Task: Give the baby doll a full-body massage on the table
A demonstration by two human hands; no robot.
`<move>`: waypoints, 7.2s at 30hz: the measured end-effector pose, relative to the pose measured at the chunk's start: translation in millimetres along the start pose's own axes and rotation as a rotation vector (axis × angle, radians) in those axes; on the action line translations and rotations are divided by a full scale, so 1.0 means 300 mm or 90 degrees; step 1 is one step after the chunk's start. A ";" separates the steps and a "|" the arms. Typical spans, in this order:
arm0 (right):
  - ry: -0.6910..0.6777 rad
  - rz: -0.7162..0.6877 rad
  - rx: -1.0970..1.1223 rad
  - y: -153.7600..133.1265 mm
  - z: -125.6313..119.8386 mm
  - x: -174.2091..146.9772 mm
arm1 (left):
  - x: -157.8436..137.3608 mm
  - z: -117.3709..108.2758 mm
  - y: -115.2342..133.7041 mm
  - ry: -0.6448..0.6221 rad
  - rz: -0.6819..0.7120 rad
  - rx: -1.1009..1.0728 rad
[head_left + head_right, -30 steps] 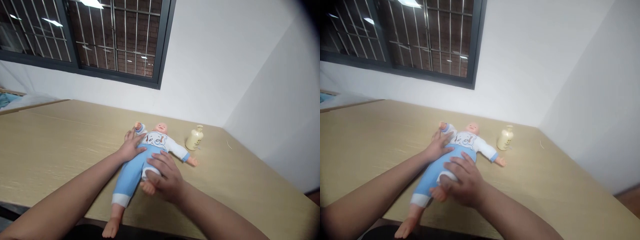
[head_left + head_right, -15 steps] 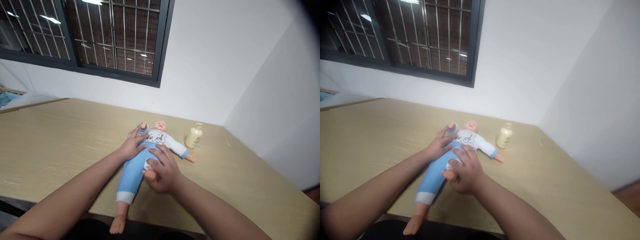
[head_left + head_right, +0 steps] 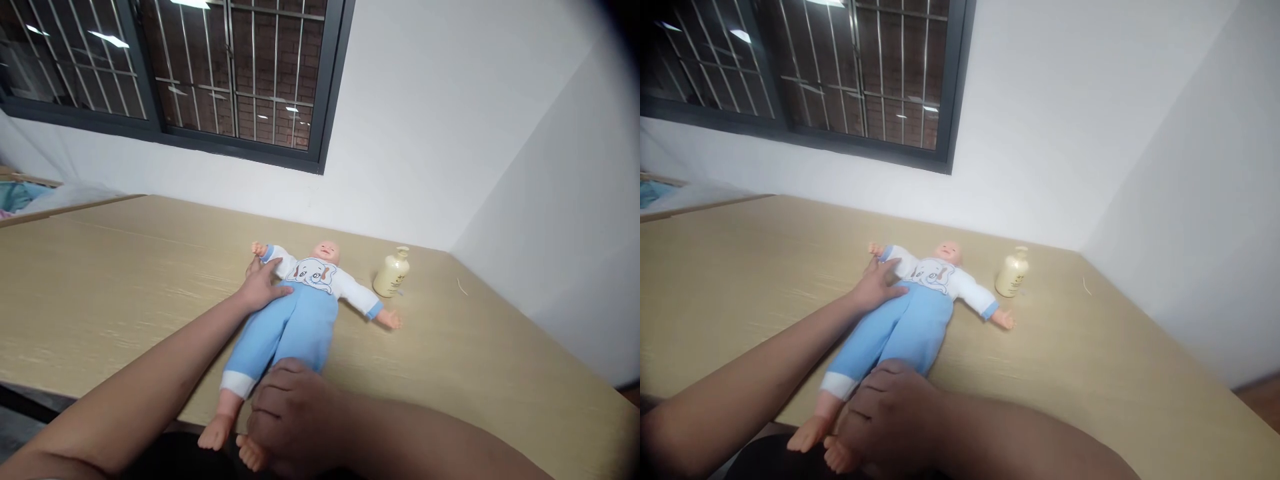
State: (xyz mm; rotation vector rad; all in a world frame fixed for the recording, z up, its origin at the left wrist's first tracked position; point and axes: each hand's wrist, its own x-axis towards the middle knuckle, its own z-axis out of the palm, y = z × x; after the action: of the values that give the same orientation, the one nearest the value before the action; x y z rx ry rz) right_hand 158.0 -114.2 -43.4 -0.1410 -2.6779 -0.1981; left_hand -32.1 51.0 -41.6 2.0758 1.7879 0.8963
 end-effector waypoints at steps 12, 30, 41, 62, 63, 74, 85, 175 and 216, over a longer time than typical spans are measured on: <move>0.225 0.181 -0.089 0.238 -0.119 -0.072 | -0.005 -0.018 0.054 -0.012 0.387 0.100; 0.210 0.052 0.036 0.058 -0.079 -0.006 | 0.000 0.010 0.010 -0.013 0.090 -0.030; 0.033 0.044 0.036 0.025 -0.024 -0.007 | 0.004 0.006 0.009 0.020 0.070 0.035; 0.314 0.199 -0.023 0.296 -0.082 -0.109 | -0.030 0.008 0.072 0.054 0.372 0.119; 0.312 0.192 -0.031 0.274 -0.095 -0.102 | -0.032 0.005 0.070 0.071 0.363 0.115; 0.075 0.038 0.032 0.054 -0.021 -0.035 | -0.004 0.019 0.010 0.056 -0.014 -0.018; 0.196 0.064 0.081 0.101 -0.137 -0.031 | -0.010 0.018 0.038 -0.022 0.268 0.038; 0.258 0.292 -0.004 0.304 -0.081 -0.107 | -0.007 0.014 0.082 -0.073 0.382 0.108; 0.174 0.599 -0.030 0.299 -0.141 -0.139 | -0.061 -0.015 0.079 -0.058 0.010 0.115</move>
State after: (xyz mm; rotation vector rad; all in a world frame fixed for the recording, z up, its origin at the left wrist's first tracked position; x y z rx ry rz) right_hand 225.1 -35.6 -13.8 -1.2381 -2.0706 0.0244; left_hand -16.8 27.8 -30.0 2.2036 1.8689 0.6538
